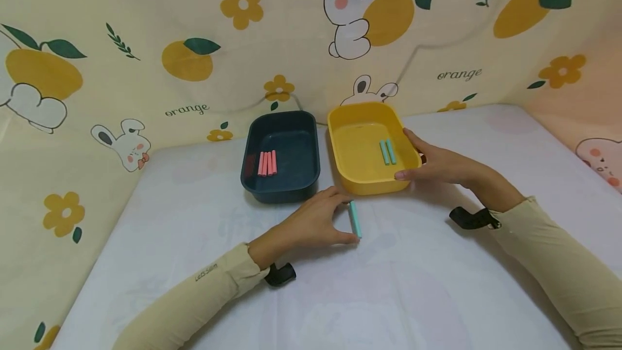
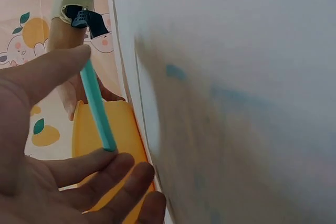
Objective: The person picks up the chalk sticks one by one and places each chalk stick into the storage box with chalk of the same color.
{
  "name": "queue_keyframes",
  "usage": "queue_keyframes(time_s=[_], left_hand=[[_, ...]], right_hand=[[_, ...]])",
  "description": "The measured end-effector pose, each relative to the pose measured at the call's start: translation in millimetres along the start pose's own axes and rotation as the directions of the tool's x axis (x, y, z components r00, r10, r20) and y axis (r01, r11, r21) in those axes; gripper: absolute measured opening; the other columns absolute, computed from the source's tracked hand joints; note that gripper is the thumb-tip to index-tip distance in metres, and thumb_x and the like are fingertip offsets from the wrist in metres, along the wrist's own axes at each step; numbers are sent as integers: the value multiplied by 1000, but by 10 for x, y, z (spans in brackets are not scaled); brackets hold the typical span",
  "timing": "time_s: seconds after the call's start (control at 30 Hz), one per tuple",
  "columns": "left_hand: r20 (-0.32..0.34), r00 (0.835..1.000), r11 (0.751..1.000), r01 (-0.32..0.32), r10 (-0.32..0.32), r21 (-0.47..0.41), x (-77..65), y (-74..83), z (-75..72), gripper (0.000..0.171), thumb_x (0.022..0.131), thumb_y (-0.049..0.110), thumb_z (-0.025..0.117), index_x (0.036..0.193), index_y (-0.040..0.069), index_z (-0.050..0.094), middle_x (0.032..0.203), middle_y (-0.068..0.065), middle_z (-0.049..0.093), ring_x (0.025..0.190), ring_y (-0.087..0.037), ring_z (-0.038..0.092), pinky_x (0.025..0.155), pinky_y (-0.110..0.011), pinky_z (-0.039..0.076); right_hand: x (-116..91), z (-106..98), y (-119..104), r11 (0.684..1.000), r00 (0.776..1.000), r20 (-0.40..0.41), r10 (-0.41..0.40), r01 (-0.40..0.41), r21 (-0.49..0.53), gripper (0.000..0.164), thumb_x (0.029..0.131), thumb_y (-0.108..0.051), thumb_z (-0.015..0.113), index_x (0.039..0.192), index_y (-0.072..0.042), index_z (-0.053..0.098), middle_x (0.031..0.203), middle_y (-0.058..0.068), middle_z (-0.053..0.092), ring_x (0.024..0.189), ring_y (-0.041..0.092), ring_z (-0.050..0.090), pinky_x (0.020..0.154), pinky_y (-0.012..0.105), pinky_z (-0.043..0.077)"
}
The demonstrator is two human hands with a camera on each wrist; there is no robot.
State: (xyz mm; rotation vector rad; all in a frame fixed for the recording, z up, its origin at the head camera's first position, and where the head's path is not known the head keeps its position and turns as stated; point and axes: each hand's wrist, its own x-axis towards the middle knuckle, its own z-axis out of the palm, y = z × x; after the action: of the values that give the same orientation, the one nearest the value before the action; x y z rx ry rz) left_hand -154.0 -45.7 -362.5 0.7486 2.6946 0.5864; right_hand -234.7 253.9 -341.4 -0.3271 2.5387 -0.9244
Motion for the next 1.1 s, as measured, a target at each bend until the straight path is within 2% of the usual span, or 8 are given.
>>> queue_keyframes(time_s=[0.1, 0.3, 0.47, 0.73, 1.0, 1.1], left_hand=[[-15, 1000, 1000, -18, 18, -15, -10, 5, -15, 81, 75, 54, 82, 142, 18, 54, 136, 4, 54, 125, -13, 51, 110, -36, 47], [-56, 995, 993, -87, 83, -86, -26, 9, -63, 79, 74, 51, 84, 140, 18, 55, 132, 4, 54, 118, -11, 57, 101, -31, 52], [-95, 989, 984, -123, 112, -126, -20, 23, -109, 78, 75, 49, 85, 141, 21, 54, 133, 4, 53, 115, -11, 55, 95, -27, 53], [-106, 982, 971, -173, 157, -164, 23, 40, -190, 78, 75, 46, 85, 141, 19, 54, 130, 0, 54, 115, -16, 55, 84, -20, 52], [-93, 971, 951, -233, 219, -204, 93, 2, -261, 75, 76, 41, 86, 139, 17, 55, 131, -3, 53, 111, -21, 57, 90, -28, 56], [-108, 962, 943, -267, 250, -198, 116, 0, -292, 75, 76, 40, 85, 140, 16, 54, 131, -4, 53, 108, -23, 58, 89, -30, 56]], right_hand=[[3, -1, -3, 1000, 1000, -2, -7, 6, -7, 114, 86, -52, 69, 158, -28, -17, 161, 18, 20, 130, 39, 36, 112, 72, 27], [24, 0, 2, 1000, 1000, -7, -2, 2, -24, 116, 86, -53, 70, 158, -28, -17, 165, 19, 10, 134, 42, 34, 112, 73, 26], [26, -6, -10, 1000, 1000, 2, 1, -1, -21, 116, 86, -53, 70, 158, -29, -17, 167, 19, 6, 136, 43, 32, 113, 74, 24], [4, -2, -9, 1000, 1000, 5, -7, 7, -7, 116, 86, -52, 70, 158, -29, -17, 167, 20, 3, 139, 45, 27, 114, 74, 20], [23, 2, 4, 1000, 1000, 2, 4, -4, -12, 116, 86, -53, 71, 158, -29, -18, 167, 20, 3, 139, 45, 28, 113, 74, 21], [20, -1, 12, 1000, 1000, -1, 0, 0, -13, 116, 86, -53, 71, 158, -28, -17, 167, 20, 5, 137, 43, 31, 113, 74, 23]])
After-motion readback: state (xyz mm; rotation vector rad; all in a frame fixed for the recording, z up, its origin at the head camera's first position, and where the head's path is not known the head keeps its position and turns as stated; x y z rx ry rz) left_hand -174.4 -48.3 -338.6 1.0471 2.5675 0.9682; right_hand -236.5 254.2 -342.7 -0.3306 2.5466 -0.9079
